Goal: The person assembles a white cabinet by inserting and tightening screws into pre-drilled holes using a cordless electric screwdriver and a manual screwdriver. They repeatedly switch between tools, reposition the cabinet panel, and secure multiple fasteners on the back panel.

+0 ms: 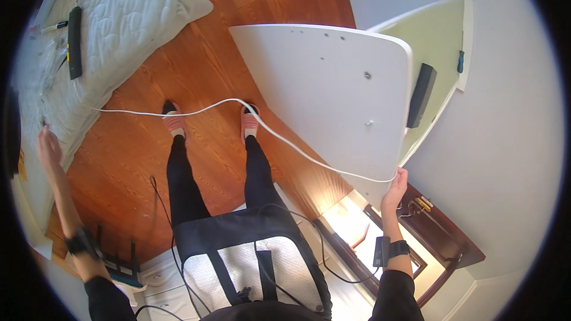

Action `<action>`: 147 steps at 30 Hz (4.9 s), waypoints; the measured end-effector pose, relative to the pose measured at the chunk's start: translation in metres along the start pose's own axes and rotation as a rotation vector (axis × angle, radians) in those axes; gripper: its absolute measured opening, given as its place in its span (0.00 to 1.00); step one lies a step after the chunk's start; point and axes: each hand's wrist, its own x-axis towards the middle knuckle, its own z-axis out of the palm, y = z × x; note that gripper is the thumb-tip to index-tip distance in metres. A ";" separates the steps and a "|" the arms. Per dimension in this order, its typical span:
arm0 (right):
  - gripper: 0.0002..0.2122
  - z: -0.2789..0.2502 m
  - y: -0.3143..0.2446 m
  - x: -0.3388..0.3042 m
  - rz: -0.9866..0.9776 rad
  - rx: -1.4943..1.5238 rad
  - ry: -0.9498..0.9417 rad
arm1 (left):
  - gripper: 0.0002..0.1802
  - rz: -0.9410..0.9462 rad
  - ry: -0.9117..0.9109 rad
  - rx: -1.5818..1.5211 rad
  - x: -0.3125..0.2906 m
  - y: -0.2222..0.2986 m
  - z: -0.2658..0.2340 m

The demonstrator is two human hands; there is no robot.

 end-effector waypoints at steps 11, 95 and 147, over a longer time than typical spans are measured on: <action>0.11 -0.011 -0.044 0.004 0.012 0.214 -0.244 | 0.20 0.035 -1.222 -0.565 -0.438 0.269 0.230; 0.07 -0.012 -0.053 0.018 -0.616 0.142 -0.502 | 0.18 -1.019 -1.431 -0.787 -0.450 0.294 0.273; 0.06 -0.027 -0.102 -0.028 -0.696 -0.230 0.259 | 0.15 -0.006 0.280 -0.139 -0.291 0.096 0.105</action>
